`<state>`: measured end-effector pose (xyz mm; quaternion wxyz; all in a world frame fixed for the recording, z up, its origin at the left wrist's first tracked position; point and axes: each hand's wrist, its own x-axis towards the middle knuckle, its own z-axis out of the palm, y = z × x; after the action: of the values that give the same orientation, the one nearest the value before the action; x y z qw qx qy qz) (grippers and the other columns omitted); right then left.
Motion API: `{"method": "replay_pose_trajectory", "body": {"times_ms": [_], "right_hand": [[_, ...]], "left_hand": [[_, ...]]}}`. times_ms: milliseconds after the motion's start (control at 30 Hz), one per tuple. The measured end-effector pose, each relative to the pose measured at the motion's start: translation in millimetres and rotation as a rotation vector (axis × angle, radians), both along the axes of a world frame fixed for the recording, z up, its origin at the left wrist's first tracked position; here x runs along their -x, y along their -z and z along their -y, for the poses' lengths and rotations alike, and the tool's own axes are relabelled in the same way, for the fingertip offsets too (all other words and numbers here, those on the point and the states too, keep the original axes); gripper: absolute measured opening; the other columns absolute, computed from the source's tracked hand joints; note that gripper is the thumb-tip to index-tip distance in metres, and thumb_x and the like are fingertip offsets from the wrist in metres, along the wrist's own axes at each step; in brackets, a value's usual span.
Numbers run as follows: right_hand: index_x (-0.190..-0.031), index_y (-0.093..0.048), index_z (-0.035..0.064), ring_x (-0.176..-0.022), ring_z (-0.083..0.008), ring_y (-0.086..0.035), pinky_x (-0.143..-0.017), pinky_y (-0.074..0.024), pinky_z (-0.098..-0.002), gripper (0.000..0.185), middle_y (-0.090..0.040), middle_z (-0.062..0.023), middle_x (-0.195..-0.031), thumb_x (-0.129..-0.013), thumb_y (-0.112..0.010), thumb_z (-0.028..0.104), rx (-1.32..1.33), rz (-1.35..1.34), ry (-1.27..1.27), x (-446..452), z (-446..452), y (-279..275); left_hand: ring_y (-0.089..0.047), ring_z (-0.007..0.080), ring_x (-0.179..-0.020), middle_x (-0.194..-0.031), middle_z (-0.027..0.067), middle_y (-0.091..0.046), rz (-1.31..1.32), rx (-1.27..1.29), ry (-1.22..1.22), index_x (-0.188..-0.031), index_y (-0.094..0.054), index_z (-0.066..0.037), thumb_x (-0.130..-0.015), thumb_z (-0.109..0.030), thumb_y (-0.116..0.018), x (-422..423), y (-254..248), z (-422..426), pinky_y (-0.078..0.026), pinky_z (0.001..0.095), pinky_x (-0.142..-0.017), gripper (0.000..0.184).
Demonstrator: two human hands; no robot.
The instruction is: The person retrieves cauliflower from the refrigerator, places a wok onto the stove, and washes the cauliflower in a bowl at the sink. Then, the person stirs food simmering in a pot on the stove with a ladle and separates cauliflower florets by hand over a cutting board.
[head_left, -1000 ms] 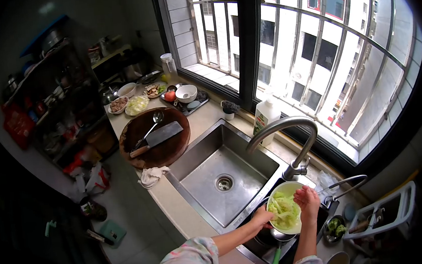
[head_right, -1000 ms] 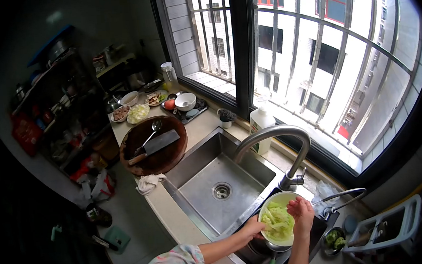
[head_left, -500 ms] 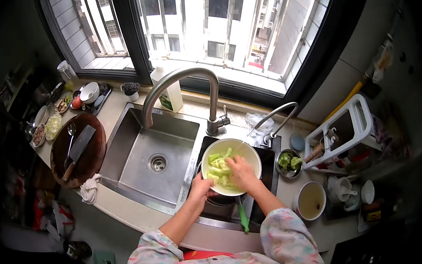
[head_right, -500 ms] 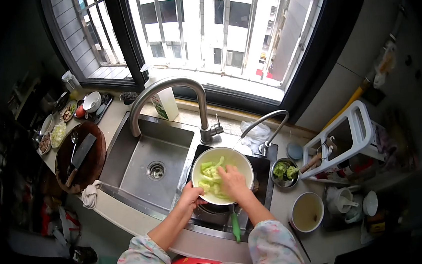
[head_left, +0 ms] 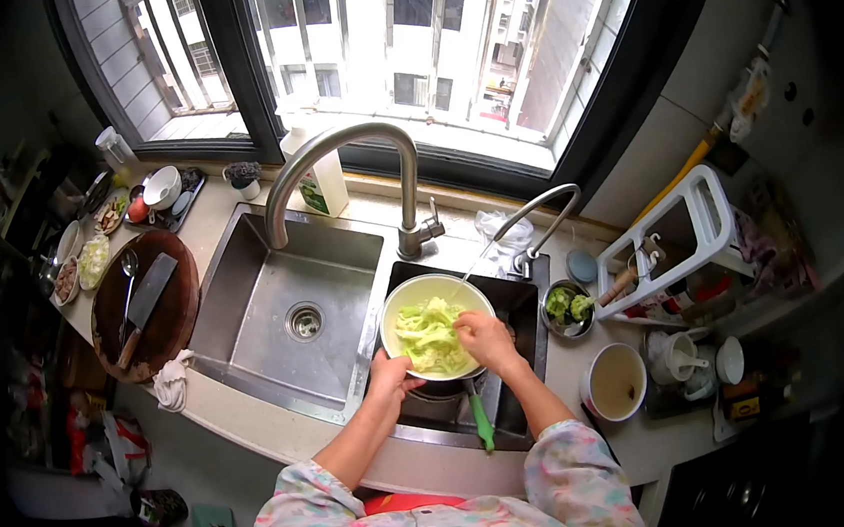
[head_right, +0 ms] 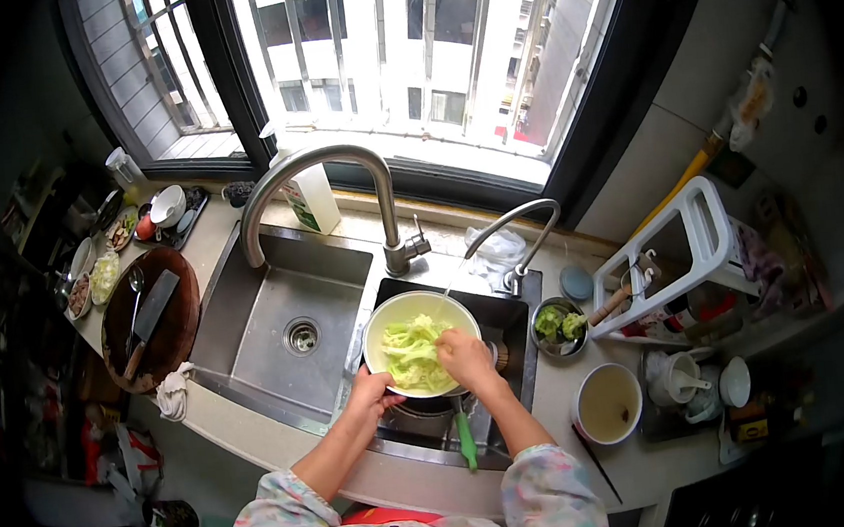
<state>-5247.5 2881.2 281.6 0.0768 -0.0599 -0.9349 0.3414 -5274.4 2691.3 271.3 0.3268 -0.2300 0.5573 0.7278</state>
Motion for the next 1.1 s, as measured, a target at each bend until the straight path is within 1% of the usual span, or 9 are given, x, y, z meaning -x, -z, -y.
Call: {"method": "replay_pose_trajectory", "body": {"times_ms": [167,333,433,567,767,900,933,1033,1100], "right_hand": [[-0.085,-0.061,-0.0004,-0.066,-0.0188,-0.063,-0.054,-0.0501,-0.0294,0.019,-0.062,-0.0101,-0.073,-0.081,-0.05,0.015,0.458,0.144,0.261,17.6,-4.2,2.6],[-0.085,-0.051,0.0029,-0.056,-0.0157,-0.059,-0.045,-0.0475,-0.0264,0.02,-0.057,-0.0069,-0.074,-0.089,-0.043,0.021,1.028,0.167,0.313,57.8,-3.0,-9.1],[-0.085,-0.053,0.0001,-0.054,-0.0159,-0.058,-0.042,-0.047,-0.0268,0.025,-0.057,-0.0082,-0.071,-0.088,-0.048,0.024,1.029,0.162,0.344,76.8,-7.9,-7.4],[-0.086,-0.055,-0.0004,-0.059,-0.0144,-0.059,-0.047,-0.0474,-0.0282,0.021,-0.058,-0.0085,-0.073,-0.086,-0.053,0.021,0.866,0.026,0.277,81.6,-3.2,-10.6],[-0.076,-0.059,0.0002,-0.077,-0.0282,-0.057,-0.071,-0.0448,-0.038,0.01,-0.058,-0.0113,-0.081,-0.078,-0.06,0.01,0.155,-0.414,0.245,43.9,-2.2,-40.4],[-0.1,-0.055,0.0026,-0.087,-0.033,-0.053,-0.078,-0.0427,-0.0389,0.027,-0.054,-0.0163,-0.098,-0.074,-0.06,0.006,-0.236,-0.48,0.383,7.1,-6.6,-43.1],[-0.112,-0.049,0.0014,-0.089,-0.0342,-0.053,-0.079,-0.0431,-0.04,0.041,-0.052,-0.0175,-0.104,-0.074,-0.06,0.009,-0.208,-0.402,0.438,-0.1,-9.4,-29.8],[-0.114,-0.051,-0.0008,-0.091,-0.0294,-0.058,-0.079,-0.0453,-0.0396,0.043,-0.059,-0.0199,-0.096,-0.077,-0.052,0.02,0.525,-0.041,0.549,-9.4,-9.5,0.2],[-0.113,-0.052,-0.0014,-0.076,-0.0233,-0.062,-0.064,-0.0495,-0.0337,0.041,-0.062,-0.0168,-0.09,-0.076,-0.047,0.016,0.77,0.104,0.531,-17.6,-5.4,8.3]], "left_hand": [[-0.064,0.0248,-0.076,-0.103,0.0122,-0.058,0.022,0.021,-0.018,-0.123,-0.038,-0.008,-0.068,0.008,-0.045,7.3,-1.6,3.7,-0.054,0.0293,-0.047,0.057],[-0.063,0.0245,-0.077,-0.102,0.0119,-0.058,0.054,-0.075,0.018,-0.121,-0.04,-0.009,-0.068,0.006,-0.047,13.8,8.4,5.0,-0.054,0.031,-0.049,0.055],[-0.063,0.0257,-0.075,-0.1,0.0127,-0.058,0.058,-0.137,0.024,-0.119,-0.041,-0.008,-0.068,0.006,-0.05,16.8,10.3,3.6,-0.056,0.0331,-0.05,0.054],[-0.063,0.0259,-0.073,-0.1,0.0127,-0.058,0.053,-0.197,0.036,-0.119,-0.04,-0.009,-0.067,0.006,-0.052,19.1,0.0,-0.2,-0.056,0.0346,-0.051,0.055],[-0.062,0.0251,-0.078,-0.103,0.0125,-0.058,0.007,-0.171,0.075,-0.122,-0.041,-0.008,-0.066,0.003,-0.051,27.6,2.8,1.6,-0.055,0.0331,-0.052,0.058],[-0.063,0.0262,-0.082,-0.105,0.0136,-0.057,-0.114,-0.164,0.123,-0.125,-0.038,-0.006,-0.063,0.003,-0.05,37.9,-2.4,4.8,-0.057,0.0319,-0.05,0.064],[-0.064,0.0265,-0.08,-0.104,0.0144,-0.058,-0.119,-0.142,0.144,-0.125,-0.037,-0.004,-0.062,0.002,-0.049,42.8,-1.0,6.3,-0.057,0.0306,-0.047,0.064],[-0.064,0.0258,-0.076,-0.099,0.0146,-0.059,-0.147,-0.077,0.177,-0.124,-0.039,-0.001,-0.062,0.002,-0.049,53.5,-4.9,7.4,-0.057,0.03,-0.046,0.063],[-0.064,0.0261,-0.067,-0.096,0.0157,-0.06,-0.188,-0.025,0.216,-0.116,-0.044,0.0,-0.062,0.005,-0.048,60.9,-10.3,7.7,-0.056,0.0321,-0.045,0.055]]}}
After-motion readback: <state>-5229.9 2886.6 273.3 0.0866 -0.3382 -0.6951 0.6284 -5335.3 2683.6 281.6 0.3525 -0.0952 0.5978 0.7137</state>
